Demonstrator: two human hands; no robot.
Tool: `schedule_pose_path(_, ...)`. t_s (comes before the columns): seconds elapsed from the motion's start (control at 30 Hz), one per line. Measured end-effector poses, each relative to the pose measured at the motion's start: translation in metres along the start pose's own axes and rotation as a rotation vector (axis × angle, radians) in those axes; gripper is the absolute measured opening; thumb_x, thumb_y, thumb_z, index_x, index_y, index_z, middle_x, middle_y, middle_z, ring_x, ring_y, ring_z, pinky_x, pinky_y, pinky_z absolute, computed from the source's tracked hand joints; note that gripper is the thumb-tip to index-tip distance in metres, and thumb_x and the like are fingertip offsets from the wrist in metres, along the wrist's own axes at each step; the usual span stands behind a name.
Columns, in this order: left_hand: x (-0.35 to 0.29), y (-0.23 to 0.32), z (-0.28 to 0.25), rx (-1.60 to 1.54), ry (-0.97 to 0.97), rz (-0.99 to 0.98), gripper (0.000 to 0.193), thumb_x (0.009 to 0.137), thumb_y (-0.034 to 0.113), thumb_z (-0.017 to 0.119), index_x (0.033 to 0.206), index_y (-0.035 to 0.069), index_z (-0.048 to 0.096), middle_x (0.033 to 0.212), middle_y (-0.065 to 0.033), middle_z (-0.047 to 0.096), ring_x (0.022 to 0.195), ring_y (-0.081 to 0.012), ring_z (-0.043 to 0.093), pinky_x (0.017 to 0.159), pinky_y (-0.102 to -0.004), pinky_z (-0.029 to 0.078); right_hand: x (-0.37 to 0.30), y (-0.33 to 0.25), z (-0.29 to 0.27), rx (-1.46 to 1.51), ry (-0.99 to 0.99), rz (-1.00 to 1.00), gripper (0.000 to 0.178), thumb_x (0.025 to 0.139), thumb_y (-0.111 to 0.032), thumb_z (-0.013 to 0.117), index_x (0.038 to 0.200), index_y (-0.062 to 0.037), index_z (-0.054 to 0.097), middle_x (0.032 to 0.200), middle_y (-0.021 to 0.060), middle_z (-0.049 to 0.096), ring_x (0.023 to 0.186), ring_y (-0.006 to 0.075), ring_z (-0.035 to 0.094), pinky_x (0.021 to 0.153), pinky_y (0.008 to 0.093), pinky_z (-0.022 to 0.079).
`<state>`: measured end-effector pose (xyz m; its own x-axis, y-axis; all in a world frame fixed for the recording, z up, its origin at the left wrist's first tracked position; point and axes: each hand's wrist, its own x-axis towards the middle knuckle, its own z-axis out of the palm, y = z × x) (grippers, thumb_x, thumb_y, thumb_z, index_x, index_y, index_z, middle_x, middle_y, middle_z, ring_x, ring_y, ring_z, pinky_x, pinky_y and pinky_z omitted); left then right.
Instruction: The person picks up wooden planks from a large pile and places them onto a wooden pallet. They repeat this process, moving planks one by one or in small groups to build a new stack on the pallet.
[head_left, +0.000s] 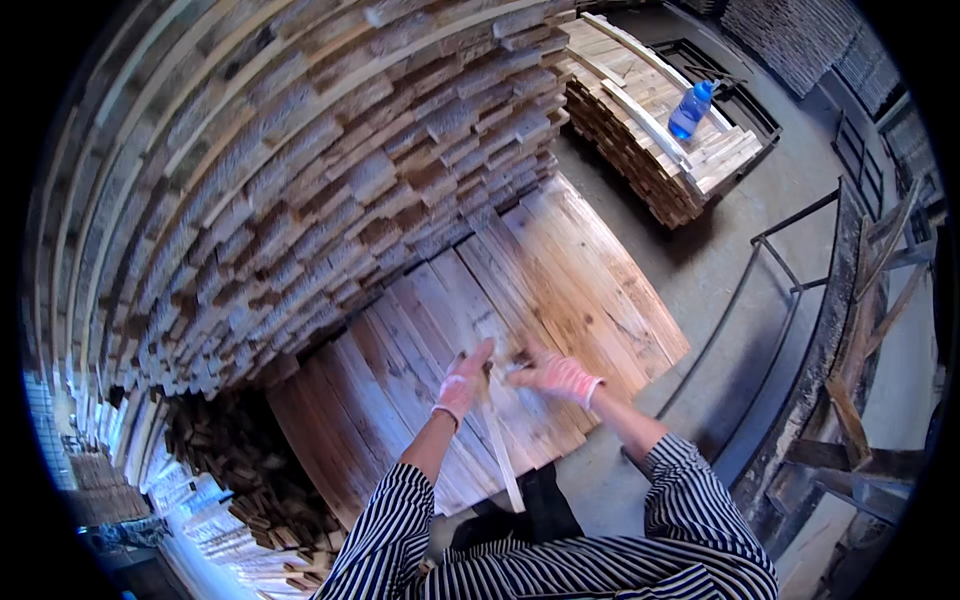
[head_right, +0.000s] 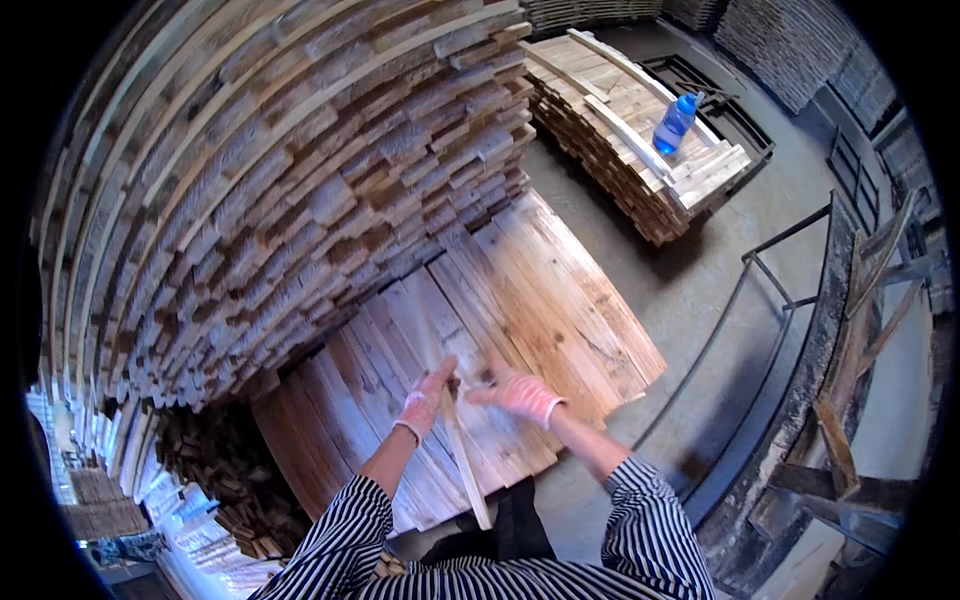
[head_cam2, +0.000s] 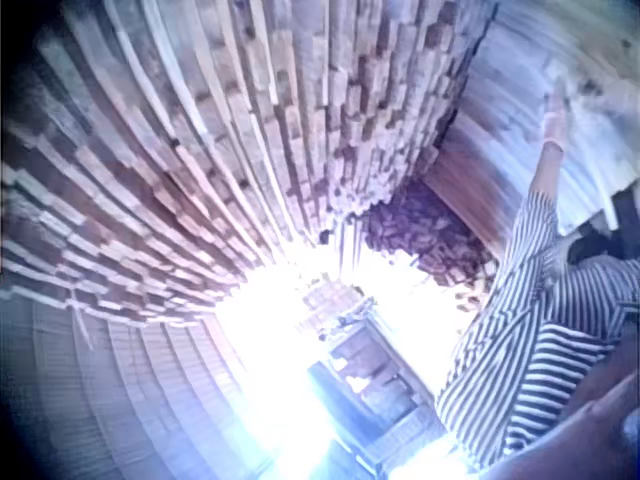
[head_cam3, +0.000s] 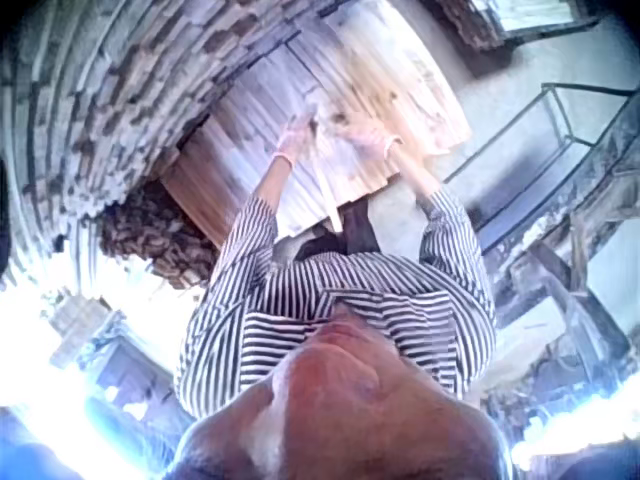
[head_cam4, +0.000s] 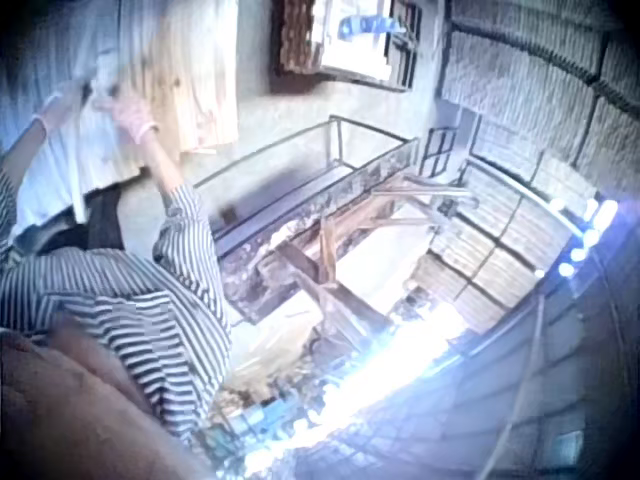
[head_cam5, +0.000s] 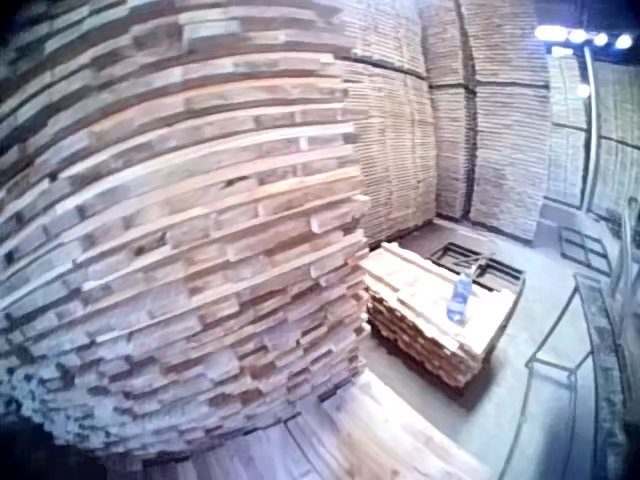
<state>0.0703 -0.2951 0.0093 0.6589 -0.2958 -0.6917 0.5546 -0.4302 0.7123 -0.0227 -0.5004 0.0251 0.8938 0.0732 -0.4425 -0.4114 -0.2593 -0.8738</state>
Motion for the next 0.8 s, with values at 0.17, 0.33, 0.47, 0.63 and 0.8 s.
schedule_pose_path(0.17,-0.097,0.04,0.069,0.676,-0.123,0.112,0.092,0.078,0.062,0.079,0.136,-0.004,0.053,0.127,-0.0244,0.063,0.12,-0.0393,0.061,0.106,-0.0398,0.049,-0.089,0.037,0.08,0.126,-0.082,0.016,0.067,0.085,-0.04,0.082,0.133,0.0001,0.06,0.116,0.0142,0.071,0.109,0.0234,0.067,0.095,0.0355,0.054)
schedule_pose_path(0.33,-0.2,-0.029,0.071,0.558,-0.148,0.671,0.096,0.08,0.06,0.078,0.148,0.001,0.044,0.148,-0.0263,0.05,0.134,-0.0353,0.054,0.111,-0.0422,0.044,-0.204,0.103,0.139,0.87,0.153,0.274,0.049,0.089,-0.023,0.082,0.129,-0.0052,0.062,0.112,0.0058,0.068,0.105,0.0156,0.064,0.09,0.0339,0.056)
schedule_pose_path(0.47,-0.284,-0.105,0.015,0.284,-0.443,0.369,0.071,0.091,0.045,0.073,0.144,0.003,0.051,0.142,-0.0198,0.058,0.133,-0.0335,0.056,0.111,-0.0416,0.044,-0.245,0.121,0.197,1.08,0.155,0.523,0.057,0.09,-0.029,0.082,0.135,-0.005,0.056,0.125,0.0067,0.064,0.113,0.0195,0.061,0.098,0.0389,0.053)
schedule_pose_path(0.63,-0.342,-0.182,-0.036,0.263,-0.212,0.105,0.061,0.092,0.041,0.074,0.138,0.005,0.057,0.133,-0.0196,0.065,0.126,-0.0308,0.062,0.107,-0.0392,0.048,-0.154,0.151,0.236,1.298,0.23,0.506,0.068,0.093,-0.039,0.076,0.138,0.0036,0.049,0.13,0.0195,0.061,0.117,0.0373,0.062,0.102,0.0543,0.055)
schedule_pose_path(0.8,-0.383,-0.243,-0.073,0.159,-0.017,0.091,0.061,0.091,0.043,0.075,0.137,0.007,0.059,0.131,-0.0191,0.067,0.12,-0.0355,0.065,0.101,-0.0413,0.052,-0.182,0.125,0.268,1.233,0.263,0.534,0.055,0.092,-0.032,0.079,0.127,0.0018,0.054,0.126,0.0195,0.062,0.115,0.039,0.064,0.099,0.0579,0.057)
